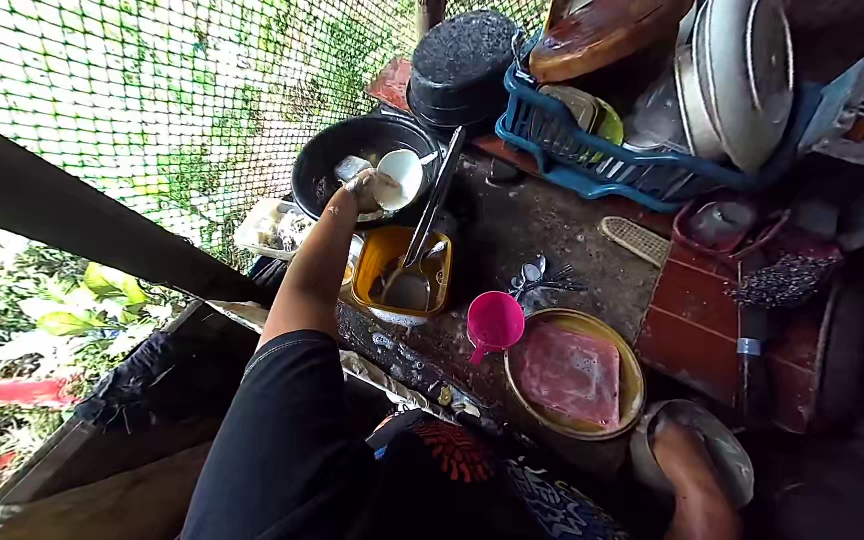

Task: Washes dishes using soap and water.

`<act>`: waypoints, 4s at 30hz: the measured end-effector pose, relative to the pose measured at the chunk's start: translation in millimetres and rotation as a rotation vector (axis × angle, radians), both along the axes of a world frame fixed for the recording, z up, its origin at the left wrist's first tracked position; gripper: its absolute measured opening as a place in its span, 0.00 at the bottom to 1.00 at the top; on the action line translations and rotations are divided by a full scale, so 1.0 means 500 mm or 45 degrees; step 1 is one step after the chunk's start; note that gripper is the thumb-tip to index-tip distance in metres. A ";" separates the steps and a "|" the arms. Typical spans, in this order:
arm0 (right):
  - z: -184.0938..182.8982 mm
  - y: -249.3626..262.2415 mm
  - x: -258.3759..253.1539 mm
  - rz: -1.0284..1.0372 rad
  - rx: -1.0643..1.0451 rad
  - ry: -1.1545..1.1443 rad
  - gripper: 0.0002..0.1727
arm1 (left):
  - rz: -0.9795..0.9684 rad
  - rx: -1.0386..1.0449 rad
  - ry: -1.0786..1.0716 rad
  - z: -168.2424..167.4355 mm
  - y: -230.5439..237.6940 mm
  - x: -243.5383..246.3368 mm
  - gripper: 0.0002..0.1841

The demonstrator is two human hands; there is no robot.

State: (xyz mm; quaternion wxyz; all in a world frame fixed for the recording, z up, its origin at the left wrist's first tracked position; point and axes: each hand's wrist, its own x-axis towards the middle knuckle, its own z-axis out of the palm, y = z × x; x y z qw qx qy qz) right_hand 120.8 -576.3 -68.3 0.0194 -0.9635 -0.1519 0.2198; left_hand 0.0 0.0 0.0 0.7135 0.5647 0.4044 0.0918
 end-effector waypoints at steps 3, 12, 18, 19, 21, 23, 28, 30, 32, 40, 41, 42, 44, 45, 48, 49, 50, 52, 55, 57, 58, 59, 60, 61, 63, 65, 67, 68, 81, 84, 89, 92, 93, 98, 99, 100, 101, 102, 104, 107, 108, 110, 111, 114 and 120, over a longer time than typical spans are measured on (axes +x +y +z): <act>-0.032 -0.014 0.033 -0.019 -0.016 0.080 0.21 | 0.229 0.031 -0.023 -0.004 -0.016 0.002 0.16; 0.004 -0.019 0.033 0.099 -0.146 0.227 0.22 | 0.278 1.530 0.293 -0.034 0.061 -0.055 0.33; 0.142 -0.044 0.006 0.052 0.188 0.070 0.24 | 0.600 0.727 -0.587 0.050 -0.046 -0.092 0.29; 0.169 -0.044 0.003 0.055 0.298 -0.047 0.26 | 0.620 0.467 -0.749 0.062 -0.078 -0.091 0.22; 0.220 -0.027 0.007 0.067 0.500 -0.235 0.28 | 0.602 0.177 -0.816 0.078 -0.148 -0.083 0.21; 0.265 0.026 0.001 0.114 0.684 -0.394 0.26 | 0.587 0.069 -0.715 0.092 -0.230 -0.057 0.25; 0.332 0.257 -0.063 0.557 1.201 -0.738 0.29 | 0.435 -0.154 -0.860 0.089 -0.474 0.023 0.22; 0.314 0.340 -0.083 0.759 1.230 -0.759 0.25 | 0.285 -0.043 -0.937 0.062 -0.550 0.040 0.26; 0.274 0.371 -0.114 0.899 1.070 -0.603 0.21 | 0.208 0.063 -1.034 0.009 -0.590 0.054 0.27; 0.196 0.317 -0.082 0.967 0.999 -0.777 0.14 | 0.190 -0.035 -0.828 0.017 -0.672 0.009 0.22; 0.193 0.321 -0.085 0.917 1.082 -0.771 0.14 | 0.140 0.000 -0.833 0.016 -0.683 0.013 0.22; 0.195 0.318 -0.091 0.899 1.136 -0.718 0.13 | 0.125 0.041 -0.824 0.016 -0.687 0.016 0.22; 0.211 0.291 -0.102 1.004 1.100 -0.539 0.12 | 0.131 0.117 -0.791 0.016 -0.673 0.010 0.23; 0.219 0.275 -0.102 1.092 1.014 -0.476 0.10 | 0.149 0.114 -0.768 0.013 -0.664 0.008 0.22; 0.239 0.259 -0.083 1.076 0.803 -0.566 0.11 | 0.080 -0.019 -0.688 0.019 -0.684 0.009 0.25; 0.241 0.266 -0.077 0.978 0.853 -0.649 0.11 | 0.047 0.000 -0.677 0.023 -0.701 0.013 0.24; 0.241 0.279 -0.072 0.879 0.934 -0.757 0.12 | -0.020 0.052 -0.684 0.029 -0.715 0.015 0.24; 0.247 0.292 -0.074 0.777 0.985 -0.806 0.12 | -0.103 0.091 -0.731 0.042 -0.729 0.017 0.25; 0.255 0.250 -0.097 0.998 0.641 -0.415 0.14 | 0.034 -0.062 -0.710 0.024 -0.722 0.022 0.23; 0.238 0.210 -0.095 1.168 0.574 -0.321 0.13 | 0.037 -0.114 -0.743 -0.012 -0.707 0.016 0.25; 0.235 0.191 -0.093 1.167 0.631 -0.349 0.14 | 0.030 -0.158 -0.738 -0.015 -0.704 0.013 0.26; 0.233 0.176 -0.092 1.111 0.735 -0.432 0.15 | 0.045 -0.231 -0.722 -0.011 -0.704 0.011 0.25; 0.223 0.167 -0.093 1.013 0.868 -0.591 0.15 | 0.097 -0.314 -0.702 -0.005 -0.707 0.011 0.23; 0.208 0.167 -0.094 0.887 1.028 -0.780 0.16 | 0.176 -0.393 -0.665 0.003 -0.710 0.014 0.18; 0.165 0.190 -0.106 0.656 1.325 -0.933 0.22 | 0.202 -0.515 -0.602 0.012 -0.713 0.018 0.13; 0.115 0.212 -0.123 0.499 1.681 -0.800 0.27 | 0.115 -0.572 -0.577 0.010 -0.719 0.019 0.16; 0.101 0.217 -0.112 0.341 1.948 -0.513 0.33 | -0.003 -0.540 -0.594 -0.001 -0.728 0.015 0.15; 0.113 0.217 -0.092 0.242 2.055 -0.318 0.34 | -0.090 -0.525 -0.613 -0.009 -0.731 0.013 0.15; 0.062 0.133 -0.023 -0.411 1.682 1.037 0.29 | -0.272 0.556 -0.262 -0.072 -0.726 0.046 0.18; 0.049 0.139 -0.051 -0.541 1.590 0.708 0.23 | -0.473 0.797 -0.209 -0.072 -0.732 0.042 0.16; 0.059 0.127 -0.047 -0.433 1.376 0.343 0.21 | -0.569 0.562 -0.363 -0.071 -0.724 0.037 0.24; 0.067 0.118 -0.029 -0.211 1.101 0.336 0.27 | -0.481 0.143 -0.567 -0.079 -0.720 0.034 0.27; 0.074 0.117 -0.023 -0.132 1.010 0.311 0.28 | -0.413 0.003 -0.584 -0.078 -0.724 0.035 0.28; 0.118 0.111 -0.007 -0.141 1.275 -0.212 0.30 | -0.217 -0.386 -0.492 -0.112 -0.736 0.040 0.24; 0.127 0.117 -0.014 -0.090 1.310 -0.295 0.36 | -0.233 -0.400 -0.496 -0.115 -0.738 0.040 0.23; 0.129 0.127 -0.023 0.004 1.292 -0.371 0.39 | -0.279 -0.377 -0.505 -0.117 -0.739 0.040 0.25; 0.125 0.141 -0.036 0.117 1.232 -0.431 0.39 | -0.341 -0.336 -0.508 -0.113 -0.743 0.039 0.29; 0.115 0.156 -0.050 0.228 1.156 -0.468 0.36 | -0.395 -0.307 -0.507 -0.104 -0.750 0.038 0.32; 0.089 0.180 -0.075 0.417 1.031 -0.446 0.28 | -0.417 -0.321 -0.496 -0.074 -0.766 0.033 0.34; 0.063 0.172 -0.073 0.669 1.122 -0.278 0.25 | -0.366 -0.266 -0.586 -0.079 -0.756 0.022 0.23; 0.061 0.161 -0.067 0.732 1.147 -0.219 0.23 | -0.382 -0.240 -0.587 -0.073 -0.746 0.013 0.23; 0.077 0.135 -0.055 0.805 1.013 -0.183 0.20 | -0.405 -0.262 -0.595 -0.065 -0.732 0.006 0.36; 0.097 0.124 -0.050 0.809 0.892 -0.201 0.18 | -0.395 -0.294 -0.609 -0.067 -0.729 0.009 0.38; 0.157 0.127 -0.055 0.711 0.706 -0.384 0.16 | -0.431 -0.162 -0.713 -0.067 -0.737 0.022 0.32; 0.117 0.153 -0.067 0.802 1.098 -0.403 0.19 | -0.486 0.124 -0.763 -0.050 -0.726 0.031 0.34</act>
